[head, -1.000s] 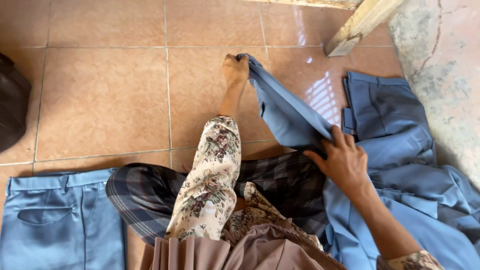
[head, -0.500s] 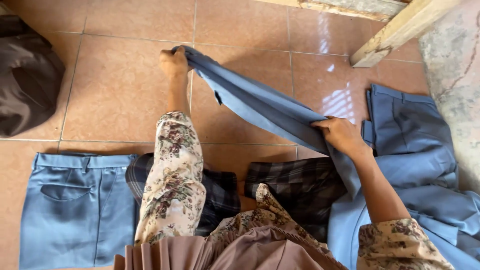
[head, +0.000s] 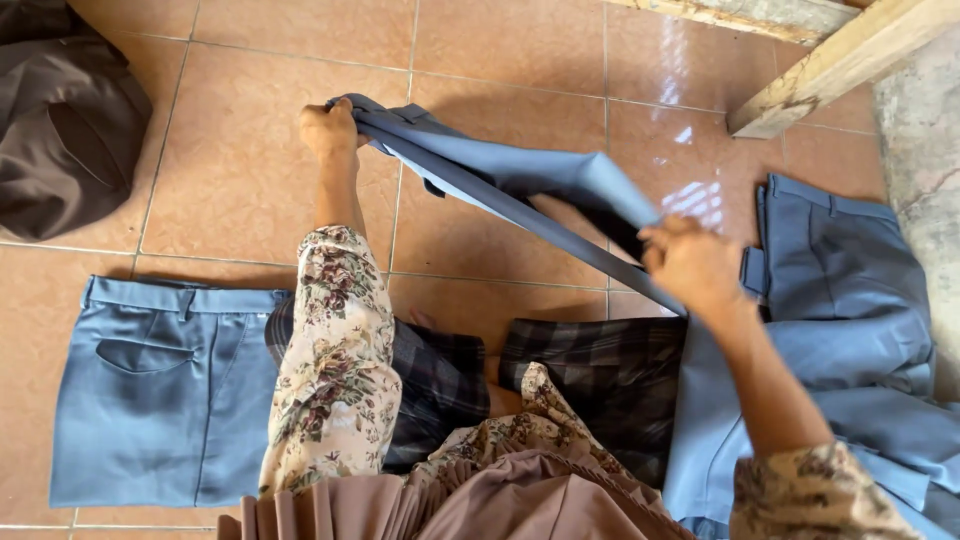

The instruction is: Folding multiple pairs of blue trousers into neat rectangles on a tiled floor.

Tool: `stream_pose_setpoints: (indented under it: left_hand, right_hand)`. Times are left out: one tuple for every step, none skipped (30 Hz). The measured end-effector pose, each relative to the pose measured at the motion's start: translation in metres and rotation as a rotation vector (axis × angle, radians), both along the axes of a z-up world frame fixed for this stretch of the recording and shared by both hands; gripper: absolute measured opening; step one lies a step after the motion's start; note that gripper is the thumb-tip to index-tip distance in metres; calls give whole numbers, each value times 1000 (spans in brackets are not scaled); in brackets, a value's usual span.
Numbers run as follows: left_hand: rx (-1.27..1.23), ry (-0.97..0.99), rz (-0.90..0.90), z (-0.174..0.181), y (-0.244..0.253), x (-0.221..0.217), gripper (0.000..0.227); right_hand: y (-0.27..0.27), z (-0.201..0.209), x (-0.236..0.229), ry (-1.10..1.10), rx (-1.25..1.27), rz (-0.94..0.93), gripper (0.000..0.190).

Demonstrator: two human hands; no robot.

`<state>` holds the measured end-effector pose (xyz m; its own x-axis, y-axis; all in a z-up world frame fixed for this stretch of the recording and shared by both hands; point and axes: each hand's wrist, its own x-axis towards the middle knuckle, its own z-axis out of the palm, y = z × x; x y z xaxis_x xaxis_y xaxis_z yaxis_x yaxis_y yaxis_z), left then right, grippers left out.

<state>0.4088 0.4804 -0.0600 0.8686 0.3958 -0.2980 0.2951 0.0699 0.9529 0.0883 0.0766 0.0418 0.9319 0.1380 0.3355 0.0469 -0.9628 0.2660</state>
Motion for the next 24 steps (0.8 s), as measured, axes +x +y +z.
stream_pose_setpoints:
  left_hand:
    - [-5,15,12,-2,3,1,23]
    - [-6,31,23,-4,7,2,22]
    - [-2,33,28,-4,10,0,22]
    - [13,41,29,-3,11,0,22]
    - [28,49,30,-1,12,-1,23]
    - [30,48,29,-3,14,-1,23]
    - [31,67,33,-4,15,-2,23]
    - [28,81,37,-3,15,0,24]
    - [27,76,38,-16,16,4,24]
    - [67,14,59,-29,16,11,24]
    - [107,-49,80,-42,17,17,28]
    - [102,-57,82,-30,13,13,28]
    - [35,-10,58,-18,8,10,24]
    - [-31,38,33,-8,4,5,25]
    - [-35,33,37,2,-4,9,25]
    - [-58,7,27,9,-11,10,26]
    - [-82,-18,17,16,-18,11,26]
    - [-84,-19,21,14,-22,14,26]
    - [-82,-26,17,11,-27,17,28]
    - [-80,-37,9,11,-33,22,32]
    - [-83,-43,9,4,-33,22,32]
    - [-73,33,-37,-1,-34,24,28]
    - [-62,109,-84,-7,-36,25,25]
    - [-61,106,-86,-13,-35,29,25]
  right_hand:
    - [14,-6,-9,245,117,-63,33]
    - [29,-13,-18,491,237,-127,61]
    - [42,-10,-27,494,239,-122,61]
    - [56,-7,-35,355,256,-34,61]
    - [68,-4,-44,214,273,51,65]
    - [62,-15,-45,213,275,51,65]
    - [56,-25,-47,177,218,8,42]
    - [49,-34,-46,136,158,-32,23]
    - [13,-60,-44,131,157,-32,23]
    - [-24,-84,-40,91,-24,-143,19]
    - [-61,-108,-35,49,-205,-254,19]
    - [-69,-83,-33,41,-208,-252,19]
    - [-76,-58,-31,72,-40,-300,22]
    - [-83,-33,-30,105,130,-343,27]
    - [-91,-24,-28,100,127,-339,27]
    - [-99,-15,-28,10,207,-290,26]
    - [-108,-6,-27,-80,286,-239,28]
    - [-109,-11,-26,-80,284,-235,28]
    - [-110,-16,-25,-105,221,-224,27]
    - [-112,-20,-25,-135,157,-216,26]
    - [-123,-33,-17,-141,155,-215,26]
    - [-136,-46,-9,-27,174,-325,29]
    - [-148,-58,0,88,193,-434,31]
    - [-158,-55,13,85,195,-435,31]
